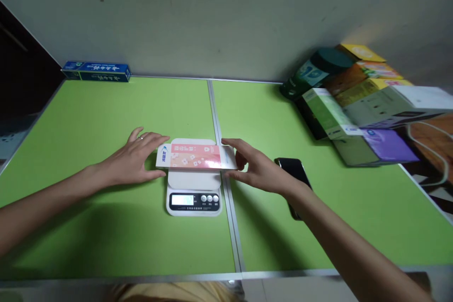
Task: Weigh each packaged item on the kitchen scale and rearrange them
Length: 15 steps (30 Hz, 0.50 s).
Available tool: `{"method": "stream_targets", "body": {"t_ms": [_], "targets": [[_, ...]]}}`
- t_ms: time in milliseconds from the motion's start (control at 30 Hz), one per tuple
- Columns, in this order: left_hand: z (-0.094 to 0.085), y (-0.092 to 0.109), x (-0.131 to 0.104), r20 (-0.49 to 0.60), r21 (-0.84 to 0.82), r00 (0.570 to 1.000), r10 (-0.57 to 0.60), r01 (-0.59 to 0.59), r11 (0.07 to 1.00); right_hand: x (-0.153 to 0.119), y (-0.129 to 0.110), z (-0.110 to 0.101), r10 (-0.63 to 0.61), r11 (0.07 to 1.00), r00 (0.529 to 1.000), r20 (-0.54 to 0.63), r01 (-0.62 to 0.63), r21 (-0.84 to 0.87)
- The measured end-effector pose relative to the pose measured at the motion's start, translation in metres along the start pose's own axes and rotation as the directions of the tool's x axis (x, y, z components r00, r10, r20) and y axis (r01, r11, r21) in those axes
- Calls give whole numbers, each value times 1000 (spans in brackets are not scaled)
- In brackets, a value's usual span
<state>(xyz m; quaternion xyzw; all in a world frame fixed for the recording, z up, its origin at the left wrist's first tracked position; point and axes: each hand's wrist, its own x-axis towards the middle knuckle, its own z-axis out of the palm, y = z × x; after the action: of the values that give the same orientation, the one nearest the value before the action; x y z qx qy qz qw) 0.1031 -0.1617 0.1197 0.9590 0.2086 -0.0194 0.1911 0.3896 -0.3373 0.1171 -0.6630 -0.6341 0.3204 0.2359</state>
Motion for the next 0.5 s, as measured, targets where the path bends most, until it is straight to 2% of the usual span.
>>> {"method": "stream_targets", "body": {"t_ms": [100, 267, 400, 500], "targets": [[4, 0, 4, -6, -4, 1000, 26, -26, 1000, 5, 0, 5, -6, 1000, 1000, 16, 6, -12], [-1, 2, 10, -73, 6, 993, 93, -93, 996, 5, -3, 6, -46, 999, 998, -38, 45, -17], [-15, 6, 17, -169, -6, 979, 113, -116, 993, -10, -6, -5, -93, 996, 988, -122, 93, -4], [-25, 19, 33, -201, -39, 973, 109, -119, 992, -33, -2, -16, -110, 994, 971, -214, 113, 0]]}}
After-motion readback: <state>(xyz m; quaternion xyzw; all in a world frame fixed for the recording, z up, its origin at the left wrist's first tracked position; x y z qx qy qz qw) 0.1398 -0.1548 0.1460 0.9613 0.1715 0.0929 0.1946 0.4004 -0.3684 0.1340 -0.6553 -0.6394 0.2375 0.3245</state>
